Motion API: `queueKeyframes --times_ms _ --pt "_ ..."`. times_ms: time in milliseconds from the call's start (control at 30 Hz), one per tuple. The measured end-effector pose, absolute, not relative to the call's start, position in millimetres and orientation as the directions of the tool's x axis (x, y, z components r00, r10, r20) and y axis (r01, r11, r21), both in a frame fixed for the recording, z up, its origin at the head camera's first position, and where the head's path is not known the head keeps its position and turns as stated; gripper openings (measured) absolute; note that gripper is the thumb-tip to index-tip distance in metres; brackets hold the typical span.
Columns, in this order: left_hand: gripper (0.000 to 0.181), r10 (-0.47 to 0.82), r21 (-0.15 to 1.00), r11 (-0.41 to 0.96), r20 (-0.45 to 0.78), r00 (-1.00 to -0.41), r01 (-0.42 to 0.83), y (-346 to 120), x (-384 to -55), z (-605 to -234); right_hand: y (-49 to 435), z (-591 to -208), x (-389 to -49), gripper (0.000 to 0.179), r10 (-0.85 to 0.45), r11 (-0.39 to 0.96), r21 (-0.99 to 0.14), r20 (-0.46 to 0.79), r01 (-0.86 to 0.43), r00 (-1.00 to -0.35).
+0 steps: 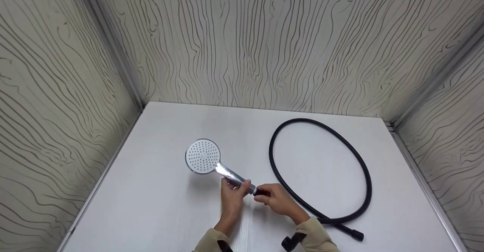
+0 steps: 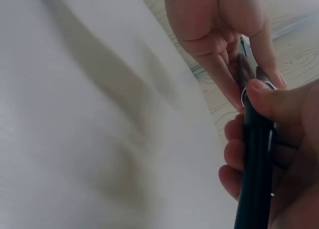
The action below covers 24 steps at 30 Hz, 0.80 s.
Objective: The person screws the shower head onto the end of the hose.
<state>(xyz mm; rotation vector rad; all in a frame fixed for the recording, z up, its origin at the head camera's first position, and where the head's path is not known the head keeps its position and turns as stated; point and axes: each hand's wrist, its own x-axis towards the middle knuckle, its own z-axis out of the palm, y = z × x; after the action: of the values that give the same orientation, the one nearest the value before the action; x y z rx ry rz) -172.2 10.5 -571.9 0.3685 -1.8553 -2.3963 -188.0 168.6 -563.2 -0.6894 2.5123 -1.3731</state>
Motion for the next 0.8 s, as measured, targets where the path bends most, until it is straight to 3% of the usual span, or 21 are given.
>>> queueKeyframes --times_ms 67,167,300,433,567,700,800 --pt "0.049 -0.227 0.963 -0.260 -0.125 -0.966 -0.064 11 -176 -569 169 -560 -189 0.013 -0.476 0.478 -0.816 0.070 -0.325 -0.876" --pt "0.048 -0.263 0.967 -0.247 -0.123 -0.957 -0.056 12 -185 -560 164 -553 -190 0.007 -0.432 0.549 -0.695 0.239 -0.464 -0.870" --pt "0.043 -0.331 0.974 -0.219 -0.131 -0.935 -0.059 15 -193 -552 156 -555 -189 0.013 -0.370 0.667 -0.429 0.518 -0.609 -0.771" --pt "0.043 -0.361 0.978 -0.205 -0.123 -0.924 -0.050 16 -195 -551 151 -558 -187 0.020 -0.354 0.737 -0.273 0.623 -0.618 -0.698" --pt "0.048 -0.305 0.970 -0.242 -0.112 -0.946 -0.037 14 -190 -555 153 -556 -186 0.015 -0.364 0.702 -0.370 0.548 -0.609 -0.753" --pt "0.047 -0.233 0.960 -0.280 -0.079 -0.969 -0.011 11 -187 -560 162 -549 -189 0.012 -0.422 0.569 -0.646 0.302 -0.509 -0.855" --pt "0.046 -0.193 0.957 -0.290 -0.062 -0.979 -0.003 9 -186 -562 170 -545 -195 0.020 -0.489 0.474 -0.801 0.106 -0.366 -0.866"
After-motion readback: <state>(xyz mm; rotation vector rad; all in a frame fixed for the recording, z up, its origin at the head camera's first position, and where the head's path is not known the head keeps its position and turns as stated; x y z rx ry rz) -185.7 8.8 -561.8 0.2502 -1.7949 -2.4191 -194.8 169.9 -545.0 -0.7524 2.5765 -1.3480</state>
